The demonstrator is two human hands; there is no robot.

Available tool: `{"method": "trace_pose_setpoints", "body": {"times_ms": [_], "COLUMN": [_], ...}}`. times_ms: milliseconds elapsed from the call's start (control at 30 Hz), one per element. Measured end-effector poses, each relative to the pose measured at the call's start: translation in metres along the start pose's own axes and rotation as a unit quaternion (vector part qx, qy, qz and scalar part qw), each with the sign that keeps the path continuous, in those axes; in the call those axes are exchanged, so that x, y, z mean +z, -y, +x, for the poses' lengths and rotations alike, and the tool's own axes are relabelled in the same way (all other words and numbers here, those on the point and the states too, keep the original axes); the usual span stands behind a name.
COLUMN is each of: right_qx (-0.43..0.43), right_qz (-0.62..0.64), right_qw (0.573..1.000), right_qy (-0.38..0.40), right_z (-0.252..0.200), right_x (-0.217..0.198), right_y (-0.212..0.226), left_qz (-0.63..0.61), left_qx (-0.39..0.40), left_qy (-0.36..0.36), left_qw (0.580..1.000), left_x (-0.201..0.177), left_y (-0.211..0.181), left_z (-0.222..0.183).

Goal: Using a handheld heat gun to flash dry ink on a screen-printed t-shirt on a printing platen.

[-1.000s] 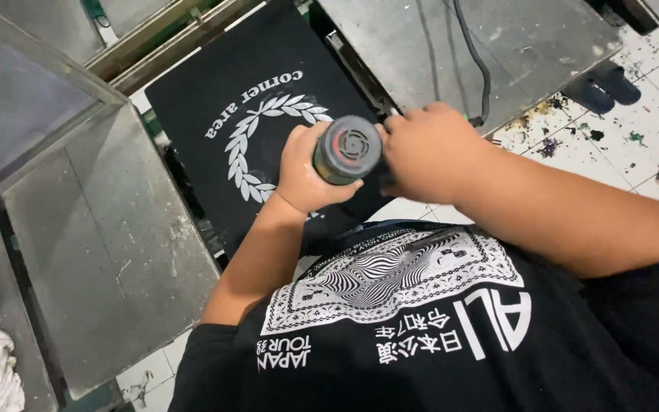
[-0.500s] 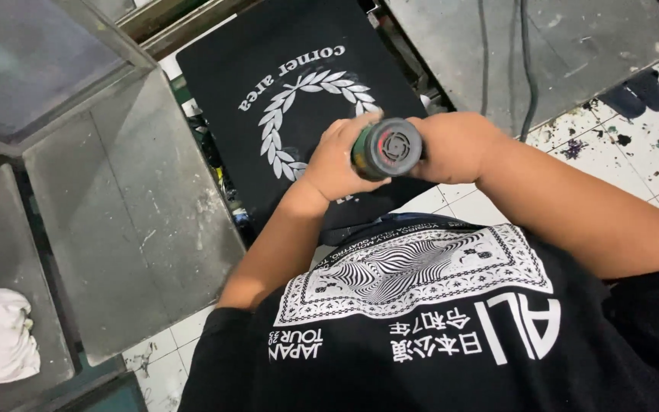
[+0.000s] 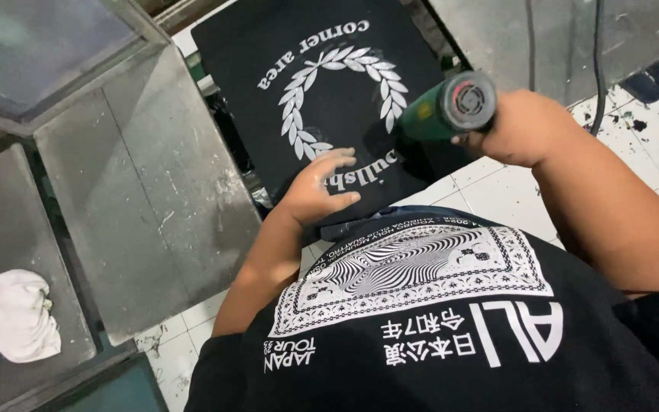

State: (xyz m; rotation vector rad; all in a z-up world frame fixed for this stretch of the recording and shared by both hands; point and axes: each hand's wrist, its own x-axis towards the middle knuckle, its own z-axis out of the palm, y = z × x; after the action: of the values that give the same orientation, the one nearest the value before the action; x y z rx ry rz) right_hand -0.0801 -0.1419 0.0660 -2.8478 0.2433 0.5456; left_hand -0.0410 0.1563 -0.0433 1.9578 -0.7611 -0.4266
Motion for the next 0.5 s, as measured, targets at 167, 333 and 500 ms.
{"method": "trace_pose_setpoints", "body": {"times_ms": [167, 333, 500], "right_qx": [0.010, 0.022, 0.026], "right_qz": [0.014, -0.006, 0.027], "right_qw": [1.000, 1.000, 0.999], "right_qy": [-0.018, -0.007, 0.014], "right_z": [0.005, 0.014, 0.037], "right_x": [0.010, 0.006, -0.019], "right_y": [-0.014, -0.009, 0.010], "left_qz": [-0.122, -0.208, -0.330], "left_qx": [-0.090, -0.078, 0.016], "left_qy": [-0.001, -0.085, -0.101], "left_qw": [0.989, 0.971, 0.939], "left_x": [-0.004, -0.003, -0.005], "left_y": [0.010, 0.038, 0.044], "left_z": [-0.046, -0.085, -0.112]}}
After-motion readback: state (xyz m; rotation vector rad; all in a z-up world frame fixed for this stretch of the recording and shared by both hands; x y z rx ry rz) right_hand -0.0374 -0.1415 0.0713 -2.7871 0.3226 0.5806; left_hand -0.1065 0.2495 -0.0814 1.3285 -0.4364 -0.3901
